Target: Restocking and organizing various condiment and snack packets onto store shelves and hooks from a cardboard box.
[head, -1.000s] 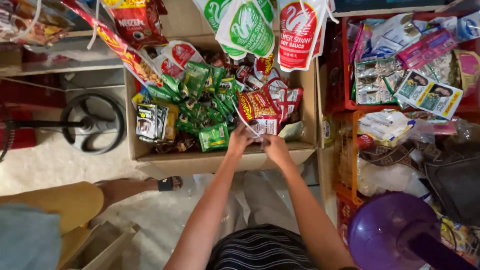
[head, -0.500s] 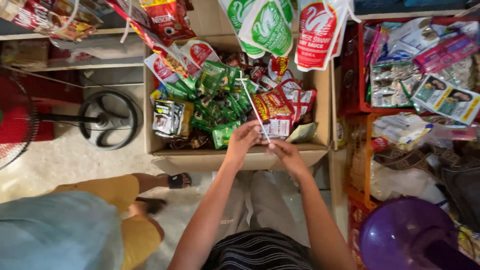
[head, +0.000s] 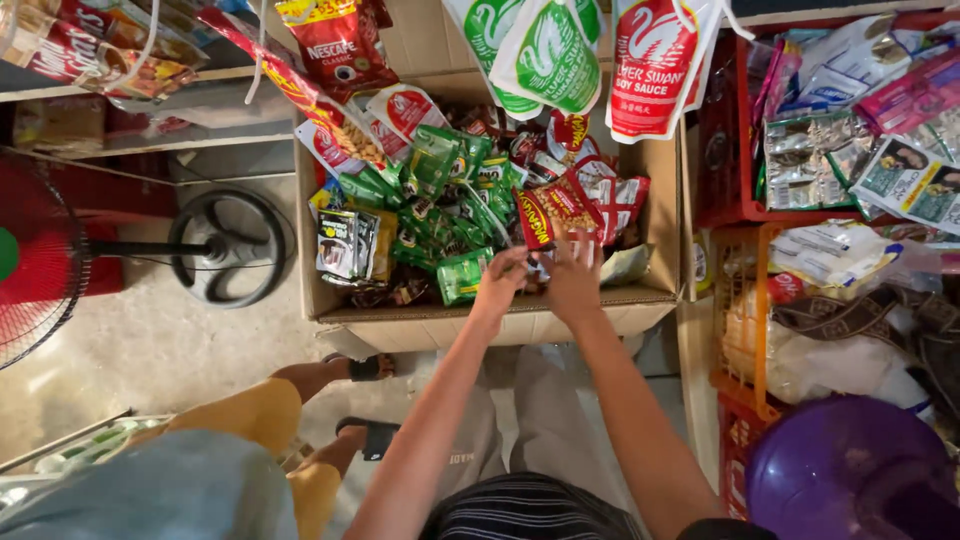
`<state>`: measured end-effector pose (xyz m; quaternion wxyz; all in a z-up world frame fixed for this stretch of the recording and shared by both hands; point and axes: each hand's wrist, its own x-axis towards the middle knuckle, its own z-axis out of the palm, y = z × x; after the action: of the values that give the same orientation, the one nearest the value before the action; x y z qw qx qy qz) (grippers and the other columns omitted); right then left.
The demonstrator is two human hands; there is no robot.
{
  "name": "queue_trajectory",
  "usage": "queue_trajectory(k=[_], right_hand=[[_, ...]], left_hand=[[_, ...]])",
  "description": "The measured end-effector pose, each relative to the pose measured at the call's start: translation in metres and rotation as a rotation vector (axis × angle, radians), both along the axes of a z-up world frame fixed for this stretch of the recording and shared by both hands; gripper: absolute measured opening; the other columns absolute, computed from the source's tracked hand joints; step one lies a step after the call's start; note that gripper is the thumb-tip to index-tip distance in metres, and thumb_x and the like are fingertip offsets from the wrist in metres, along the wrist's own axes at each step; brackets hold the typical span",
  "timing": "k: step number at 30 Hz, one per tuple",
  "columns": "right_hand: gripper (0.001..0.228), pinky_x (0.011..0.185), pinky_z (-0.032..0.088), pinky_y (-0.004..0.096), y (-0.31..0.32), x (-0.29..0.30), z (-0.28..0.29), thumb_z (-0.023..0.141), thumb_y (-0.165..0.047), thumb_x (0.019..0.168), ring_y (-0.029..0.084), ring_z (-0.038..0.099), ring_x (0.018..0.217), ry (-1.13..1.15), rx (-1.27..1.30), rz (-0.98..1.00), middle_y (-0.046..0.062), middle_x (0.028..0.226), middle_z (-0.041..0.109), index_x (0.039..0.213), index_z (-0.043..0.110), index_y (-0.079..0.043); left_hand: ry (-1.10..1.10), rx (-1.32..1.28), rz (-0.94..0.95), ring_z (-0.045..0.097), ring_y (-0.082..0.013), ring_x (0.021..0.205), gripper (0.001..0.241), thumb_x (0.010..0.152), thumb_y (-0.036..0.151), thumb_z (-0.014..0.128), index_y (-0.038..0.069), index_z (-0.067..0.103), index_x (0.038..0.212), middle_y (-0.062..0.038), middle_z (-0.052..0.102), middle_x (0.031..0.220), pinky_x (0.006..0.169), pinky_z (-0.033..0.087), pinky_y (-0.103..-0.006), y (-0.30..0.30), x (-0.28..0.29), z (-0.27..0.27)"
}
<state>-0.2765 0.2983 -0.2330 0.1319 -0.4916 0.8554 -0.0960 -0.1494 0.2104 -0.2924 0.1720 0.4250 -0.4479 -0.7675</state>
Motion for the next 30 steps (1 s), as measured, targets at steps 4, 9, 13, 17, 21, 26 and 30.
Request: queue_trajectory(k=[4, 9, 13, 17, 21, 26, 30], right_hand=[[0.048, 0.113, 0.017, 0.072, -0.005, 0.003, -0.028, 0.07, -0.022, 0.086, 0.042, 0.014, 0.153, -0.061, 0.111, 0.093, 0.004, 0.168, 0.017, 0.133, 0.063, -0.022], [0.084, 0.11, 0.022, 0.068, -0.001, 0.009, -0.022, 0.071, -0.011, 0.08, 0.041, 0.024, 0.144, -0.254, 0.079, -0.073, 0.006, 0.161, 0.029, 0.157, 0.038, -0.013], [0.08, 0.112, 0.039, 0.049, 0.008, 0.013, -0.02, 0.064, 0.008, 0.078, 0.041, 0.045, 0.132, -0.311, -0.379, -0.166, 0.015, 0.152, 0.051, 0.153, 0.049, -0.013], [0.047, 0.106, 0.046, 0.041, 0.016, 0.019, 0.019, 0.069, 0.0, 0.094, 0.031, 0.059, 0.118, -0.38, -0.708, -0.277, 0.013, 0.13, 0.068, 0.14, 0.065, -0.009], [0.025, 0.091, 0.05, 0.029, 0.026, 0.009, 0.035, 0.07, -0.013, 0.1, 0.014, 0.063, 0.106, -0.966, -0.898, -0.657, 0.003, 0.123, 0.073, 0.124, 0.072, -0.006], [0.014, 0.084, 0.048, 0.025, 0.05, -0.015, 0.01, 0.076, -0.005, 0.099, 0.008, 0.061, 0.093, -1.205, -1.113, -0.73, -0.001, 0.102, 0.07, 0.112, 0.071, -0.003], [0.032, 0.066, 0.043, 0.026, 0.042, -0.005, 0.019, 0.077, -0.003, 0.097, 0.007, 0.055, 0.079, -1.244, -1.117, -0.845, -0.004, 0.085, 0.059, 0.123, 0.06, -0.009]], left_hand=[[-0.036, 0.004, -0.017, 0.061, -0.011, 0.11, 0.038, 0.098, 0.012, 0.061, 0.008, 0.062, 0.135, -0.003, 0.066, 0.129, 0.092, 0.05, -0.0279, 0.009, -0.004, -0.034], [-0.152, 0.023, -0.06, 0.061, -0.0118, 0.107, 0.043, 0.098, 0.012, 0.061, 0.007, 0.061, 0.141, -0.005, 0.069, 0.128, 0.092, 0.048, -0.0267, 0.01, -0.005, -0.049], [-0.068, 0.053, -0.003, 0.058, -0.0099, 0.104, 0.042, 0.1, 0.017, 0.058, 0.008, 0.058, 0.142, -0.001, 0.066, 0.127, 0.087, 0.048, -0.0275, 0.006, -0.014, -0.038], [-0.044, -0.335, -0.02, 0.057, -0.0126, 0.101, 0.051, 0.094, 0.011, 0.056, 0.008, 0.05, 0.145, -0.004, 0.062, 0.127, 0.087, 0.052, -0.0293, 0.0, -0.025, -0.031], [-0.002, -0.475, -0.004, 0.057, -0.0155, 0.115, 0.042, 0.103, 0.018, 0.064, 0.004, 0.054, 0.142, -0.008, 0.061, 0.13, 0.101, 0.048, -0.0319, -0.019, -0.025, -0.022], [0.199, -0.183, -0.274, 0.059, -0.0124, 0.111, 0.046, 0.101, 0.028, 0.065, 0.007, 0.055, 0.141, -0.004, 0.067, 0.126, 0.097, 0.051, -0.0307, -0.02, -0.019, 0.011], [-0.094, -0.368, -0.375, 0.067, -0.0135, 0.093, 0.041, 0.091, 0.027, 0.079, 0.002, 0.067, 0.121, -0.005, 0.076, 0.104, 0.086, 0.056, -0.0322, -0.008, -0.021, 0.078]])
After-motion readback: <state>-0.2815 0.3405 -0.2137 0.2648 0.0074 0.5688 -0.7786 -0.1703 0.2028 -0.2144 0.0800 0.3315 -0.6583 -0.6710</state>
